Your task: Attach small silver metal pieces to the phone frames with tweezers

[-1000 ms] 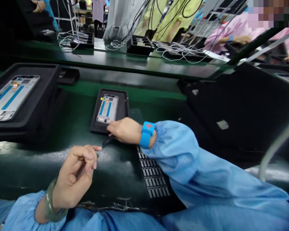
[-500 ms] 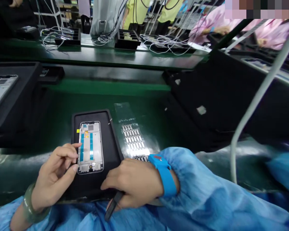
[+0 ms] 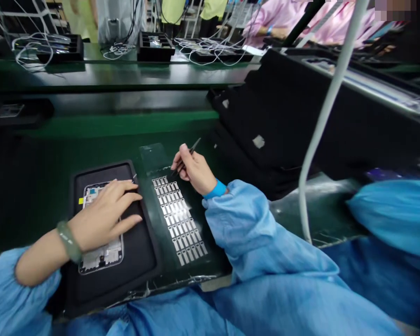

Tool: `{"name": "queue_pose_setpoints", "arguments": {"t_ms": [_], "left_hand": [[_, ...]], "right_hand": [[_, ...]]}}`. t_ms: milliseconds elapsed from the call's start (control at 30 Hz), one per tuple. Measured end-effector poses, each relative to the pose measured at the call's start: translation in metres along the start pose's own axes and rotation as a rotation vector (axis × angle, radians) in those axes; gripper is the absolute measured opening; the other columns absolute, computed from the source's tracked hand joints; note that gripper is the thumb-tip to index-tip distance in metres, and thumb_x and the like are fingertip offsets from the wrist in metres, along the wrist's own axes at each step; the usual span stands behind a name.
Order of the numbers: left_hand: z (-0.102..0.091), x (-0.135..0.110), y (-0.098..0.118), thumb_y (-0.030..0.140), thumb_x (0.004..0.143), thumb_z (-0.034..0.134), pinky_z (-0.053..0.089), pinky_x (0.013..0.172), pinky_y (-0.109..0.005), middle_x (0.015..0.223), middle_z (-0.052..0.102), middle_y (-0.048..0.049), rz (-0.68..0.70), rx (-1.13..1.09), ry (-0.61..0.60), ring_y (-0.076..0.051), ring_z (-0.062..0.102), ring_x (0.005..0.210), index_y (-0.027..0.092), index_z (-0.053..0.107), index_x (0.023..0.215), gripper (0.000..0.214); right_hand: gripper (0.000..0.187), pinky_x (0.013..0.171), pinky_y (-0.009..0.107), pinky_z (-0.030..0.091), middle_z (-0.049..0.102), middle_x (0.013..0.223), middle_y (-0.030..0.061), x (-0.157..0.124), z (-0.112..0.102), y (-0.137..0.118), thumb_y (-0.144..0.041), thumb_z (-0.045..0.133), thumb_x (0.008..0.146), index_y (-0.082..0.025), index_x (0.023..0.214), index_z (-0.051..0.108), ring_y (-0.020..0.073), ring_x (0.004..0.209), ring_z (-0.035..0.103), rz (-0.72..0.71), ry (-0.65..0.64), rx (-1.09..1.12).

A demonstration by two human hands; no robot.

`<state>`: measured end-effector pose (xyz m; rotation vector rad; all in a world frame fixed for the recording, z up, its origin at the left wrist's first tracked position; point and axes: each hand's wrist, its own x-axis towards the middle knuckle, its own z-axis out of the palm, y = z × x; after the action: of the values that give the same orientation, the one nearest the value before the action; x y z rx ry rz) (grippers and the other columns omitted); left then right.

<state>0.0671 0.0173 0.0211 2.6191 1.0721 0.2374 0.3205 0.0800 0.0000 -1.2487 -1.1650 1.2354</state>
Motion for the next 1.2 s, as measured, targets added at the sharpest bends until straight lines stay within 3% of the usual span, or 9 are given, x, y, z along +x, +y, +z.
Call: {"name": "queue_pose_setpoints", "arguments": {"t_ms": [100, 200, 333, 767, 867, 1000, 1100, 1200], "left_hand": [[0.014, 0.030, 0.013, 0.064, 0.079, 0.048, 0.020, 0.109, -0.060, 0.139, 0.042, -0.0164, 0.080, 0.125, -0.070, -0.031, 0.035, 0.132, 0.018, 0.038, 0.135, 0.073], [0.027, 0.045, 0.025, 0.070, 0.078, 0.045, 0.013, 0.107, -0.066, 0.143, 0.038, -0.0196, 0.091, 0.156, -0.073, -0.034, 0.034, 0.133, 0.018, 0.038, 0.137, 0.078], [0.036, 0.047, 0.033, 0.067, 0.084, 0.036, 0.010, 0.106, -0.066, 0.145, 0.035, -0.0213, 0.077, 0.177, -0.076, -0.034, 0.034, 0.133, 0.021, 0.043, 0.135, 0.069], [0.035, 0.056, 0.024, 0.057, 0.086, 0.044, 0.012, 0.108, -0.061, 0.143, 0.038, -0.0161, 0.040, 0.082, -0.020, -0.036, 0.035, 0.132, 0.031, 0.054, 0.124, 0.048], [0.038, 0.056, 0.024, 0.052, 0.087, 0.045, 0.011, 0.108, -0.062, 0.143, 0.038, -0.0156, 0.034, 0.048, -0.013, -0.036, 0.034, 0.132, 0.030, 0.055, 0.123, 0.044], [0.038, 0.055, 0.023, 0.049, 0.086, 0.049, 0.010, 0.110, -0.061, 0.145, 0.035, -0.0149, 0.024, -0.048, 0.022, -0.034, 0.031, 0.134, 0.028, 0.055, 0.122, 0.042], [0.029, 0.053, 0.021, 0.047, 0.085, 0.051, 0.018, 0.111, -0.055, 0.144, 0.035, -0.0139, -0.021, -0.155, 0.101, -0.030, 0.031, 0.135, 0.024, 0.053, 0.122, 0.044], [0.015, 0.049, 0.016, 0.046, 0.089, 0.044, 0.036, 0.104, -0.045, 0.127, 0.049, -0.0120, -0.130, -0.281, 0.236, -0.023, 0.044, 0.122, 0.019, 0.053, 0.114, 0.038]], "right_hand": [[0.043, 0.045, 0.016, 0.051, 0.060, 0.065, -0.0030, -0.004, -0.004, 0.008, -0.049, 0.077, 0.062, -0.016, 0.076, 0.055, 0.0055, 0.050, 0.056, 0.085, -0.052, 0.100], [0.040, 0.057, 0.023, 0.059, 0.061, 0.066, -0.0030, -0.010, -0.008, 0.011, -0.037, 0.081, 0.060, -0.016, 0.079, 0.053, 0.0119, 0.063, 0.067, 0.147, -0.072, 0.114], [0.031, 0.050, 0.020, 0.058, 0.061, 0.059, -0.0024, -0.012, -0.009, 0.019, -0.034, 0.076, 0.067, -0.015, 0.078, 0.053, 0.0118, 0.055, 0.066, 0.165, -0.024, -0.005], [0.032, 0.049, 0.019, 0.057, 0.062, 0.058, -0.0029, -0.011, -0.004, 0.025, -0.036, 0.075, 0.068, -0.015, 0.081, 0.054, 0.0121, 0.053, 0.066, 0.135, 0.012, -0.028], [0.029, 0.048, 0.018, 0.057, 0.063, 0.060, -0.0021, -0.009, -0.004, 0.023, -0.032, 0.074, 0.069, -0.015, 0.082, 0.056, 0.0106, 0.052, 0.066, 0.165, 0.022, 0.007], [0.026, 0.047, 0.013, 0.054, 0.067, 0.064, -0.0001, -0.009, -0.004, 0.009, -0.031, 0.072, 0.070, -0.014, 0.084, 0.058, 0.0073, 0.050, 0.064, 0.170, 0.030, 0.209], [0.029, 0.047, 0.012, 0.052, 0.068, 0.065, -0.0017, -0.013, 0.004, -0.009, -0.034, 0.073, 0.071, -0.016, 0.087, 0.057, 0.0061, 0.049, 0.063, 0.091, 0.029, 0.339], [0.032, 0.049, 0.014, 0.054, 0.069, 0.069, -0.0019, -0.019, 0.023, -0.024, -0.037, 0.074, 0.070, -0.018, 0.088, 0.056, 0.0073, 0.052, 0.065, 0.032, -0.051, 0.375]]}}
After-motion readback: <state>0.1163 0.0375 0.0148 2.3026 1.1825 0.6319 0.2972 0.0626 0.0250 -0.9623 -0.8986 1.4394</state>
